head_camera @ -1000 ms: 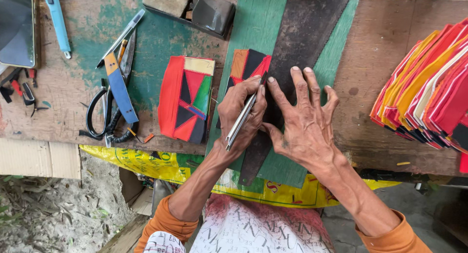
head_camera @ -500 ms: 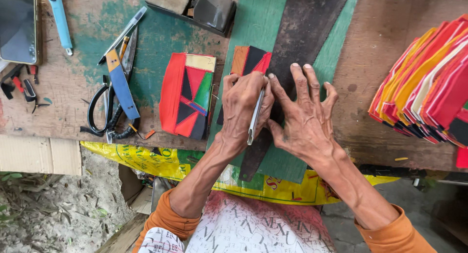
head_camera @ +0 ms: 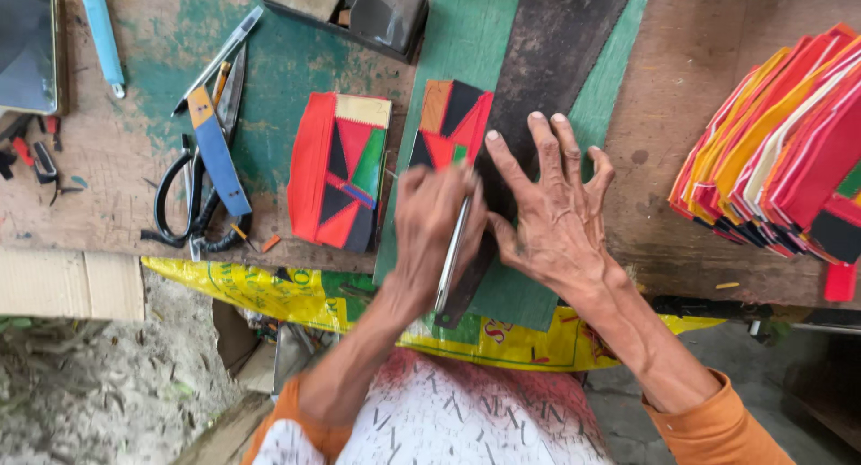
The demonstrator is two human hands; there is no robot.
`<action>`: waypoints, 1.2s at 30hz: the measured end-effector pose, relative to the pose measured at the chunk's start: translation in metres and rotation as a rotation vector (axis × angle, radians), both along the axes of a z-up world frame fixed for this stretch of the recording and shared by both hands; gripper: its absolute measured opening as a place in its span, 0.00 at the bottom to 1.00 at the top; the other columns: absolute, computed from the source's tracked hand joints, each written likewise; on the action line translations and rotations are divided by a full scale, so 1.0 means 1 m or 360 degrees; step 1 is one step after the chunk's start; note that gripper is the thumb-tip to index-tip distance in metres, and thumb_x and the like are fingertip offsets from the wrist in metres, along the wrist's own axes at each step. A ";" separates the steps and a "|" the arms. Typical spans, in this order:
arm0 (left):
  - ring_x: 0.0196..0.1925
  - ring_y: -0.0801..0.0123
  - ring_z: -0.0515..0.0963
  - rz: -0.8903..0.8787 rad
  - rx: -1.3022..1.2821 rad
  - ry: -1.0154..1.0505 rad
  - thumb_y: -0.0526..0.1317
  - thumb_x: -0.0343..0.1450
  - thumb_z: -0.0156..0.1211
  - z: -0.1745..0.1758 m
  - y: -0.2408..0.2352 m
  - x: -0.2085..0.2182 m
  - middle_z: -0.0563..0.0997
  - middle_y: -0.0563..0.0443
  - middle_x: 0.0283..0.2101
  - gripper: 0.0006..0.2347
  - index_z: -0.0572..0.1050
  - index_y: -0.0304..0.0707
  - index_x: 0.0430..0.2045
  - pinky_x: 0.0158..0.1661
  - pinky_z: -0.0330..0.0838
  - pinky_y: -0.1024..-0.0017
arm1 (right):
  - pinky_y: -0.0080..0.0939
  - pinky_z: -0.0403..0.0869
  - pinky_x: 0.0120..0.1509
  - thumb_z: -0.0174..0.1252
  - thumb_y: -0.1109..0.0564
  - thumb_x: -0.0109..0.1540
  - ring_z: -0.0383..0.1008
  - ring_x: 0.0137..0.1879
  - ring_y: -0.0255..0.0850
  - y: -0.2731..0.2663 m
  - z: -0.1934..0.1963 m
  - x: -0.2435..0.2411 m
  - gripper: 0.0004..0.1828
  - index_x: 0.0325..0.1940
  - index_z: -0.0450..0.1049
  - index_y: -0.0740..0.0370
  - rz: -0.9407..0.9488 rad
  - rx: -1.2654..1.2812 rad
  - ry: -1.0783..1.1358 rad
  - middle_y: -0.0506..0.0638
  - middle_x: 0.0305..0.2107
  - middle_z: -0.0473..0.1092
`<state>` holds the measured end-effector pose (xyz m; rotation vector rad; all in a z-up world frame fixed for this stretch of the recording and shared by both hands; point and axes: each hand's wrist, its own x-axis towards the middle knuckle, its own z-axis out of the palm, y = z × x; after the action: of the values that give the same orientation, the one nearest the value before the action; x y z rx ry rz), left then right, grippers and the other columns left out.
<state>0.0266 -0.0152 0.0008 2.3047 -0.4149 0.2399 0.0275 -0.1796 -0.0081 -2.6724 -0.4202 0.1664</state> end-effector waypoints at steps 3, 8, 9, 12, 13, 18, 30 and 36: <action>0.51 0.58 0.82 -0.0024 0.0051 0.0040 0.32 0.69 0.62 0.009 0.002 -0.003 0.80 0.43 0.43 0.08 0.72 0.33 0.39 0.54 0.65 0.58 | 0.75 0.49 0.69 0.68 0.43 0.52 0.44 0.78 0.61 -0.004 -0.003 0.008 0.48 0.75 0.60 0.48 -0.0033 0.0042 -0.0019 0.65 0.71 0.49; 0.64 0.48 0.75 0.0101 0.0050 -0.0008 0.31 0.72 0.59 0.029 0.028 -0.056 0.77 0.36 0.57 0.05 0.71 0.32 0.38 0.61 0.65 0.52 | 0.75 0.43 0.73 0.65 0.37 0.58 0.43 0.78 0.62 -0.007 -0.018 -0.009 0.46 0.77 0.59 0.48 0.0030 0.0179 -0.0101 0.65 0.72 0.49; 0.63 0.46 0.75 0.0079 -0.0036 0.0080 0.29 0.72 0.56 0.033 0.035 -0.066 0.77 0.34 0.58 0.08 0.71 0.29 0.43 0.61 0.67 0.52 | 0.73 0.43 0.75 0.64 0.37 0.59 0.43 0.79 0.61 -0.009 -0.021 -0.007 0.44 0.77 0.59 0.49 0.0002 0.0184 -0.0138 0.64 0.72 0.49; 0.49 0.51 0.82 0.0213 -0.0209 0.0570 0.27 0.70 0.52 0.038 0.053 -0.115 0.81 0.39 0.49 0.12 0.74 0.29 0.47 0.48 0.75 0.60 | 0.69 0.43 0.79 0.60 0.37 0.64 0.43 0.80 0.60 -0.006 -0.031 -0.013 0.39 0.77 0.62 0.49 -0.0020 0.0215 -0.0184 0.63 0.74 0.50; 0.42 0.55 0.85 0.0266 -0.0266 0.0757 0.27 0.70 0.51 0.031 0.056 -0.123 0.84 0.42 0.44 0.13 0.76 0.30 0.47 0.42 0.78 0.64 | 0.68 0.43 0.79 0.59 0.38 0.65 0.44 0.81 0.60 -0.005 -0.034 -0.012 0.37 0.77 0.63 0.49 -0.0044 0.0203 -0.0205 0.62 0.74 0.50; 0.32 0.64 0.84 0.0411 -0.0452 0.0962 0.30 0.68 0.61 -0.008 0.053 -0.145 0.85 0.42 0.32 0.08 0.79 0.28 0.39 0.33 0.76 0.69 | 0.67 0.45 0.81 0.55 0.42 0.70 0.44 0.81 0.62 -0.004 -0.042 -0.017 0.30 0.76 0.66 0.49 -0.0101 0.0179 -0.0269 0.61 0.74 0.53; 0.28 0.79 0.76 0.0629 -0.1152 0.1477 0.42 0.71 0.68 -0.046 0.039 -0.156 0.77 0.56 0.23 0.11 0.83 0.29 0.28 0.28 0.65 0.78 | 0.67 0.47 0.80 0.57 0.45 0.69 0.47 0.80 0.64 -0.004 -0.045 -0.018 0.27 0.71 0.70 0.54 -0.0148 0.0188 -0.0347 0.62 0.71 0.56; 0.28 0.77 0.82 0.0561 -0.1355 0.1459 0.40 0.69 0.68 -0.056 0.040 -0.162 0.82 0.54 0.25 0.10 0.82 0.27 0.28 0.31 0.76 0.76 | 0.64 0.49 0.81 0.60 0.45 0.68 0.49 0.80 0.63 -0.005 -0.047 -0.019 0.24 0.66 0.72 0.56 -0.0238 0.0286 -0.0366 0.62 0.69 0.58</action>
<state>-0.1356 0.0252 -0.0549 1.4038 0.4860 -0.4057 0.0085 -0.1849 -0.0550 -2.5398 -0.2882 -0.2156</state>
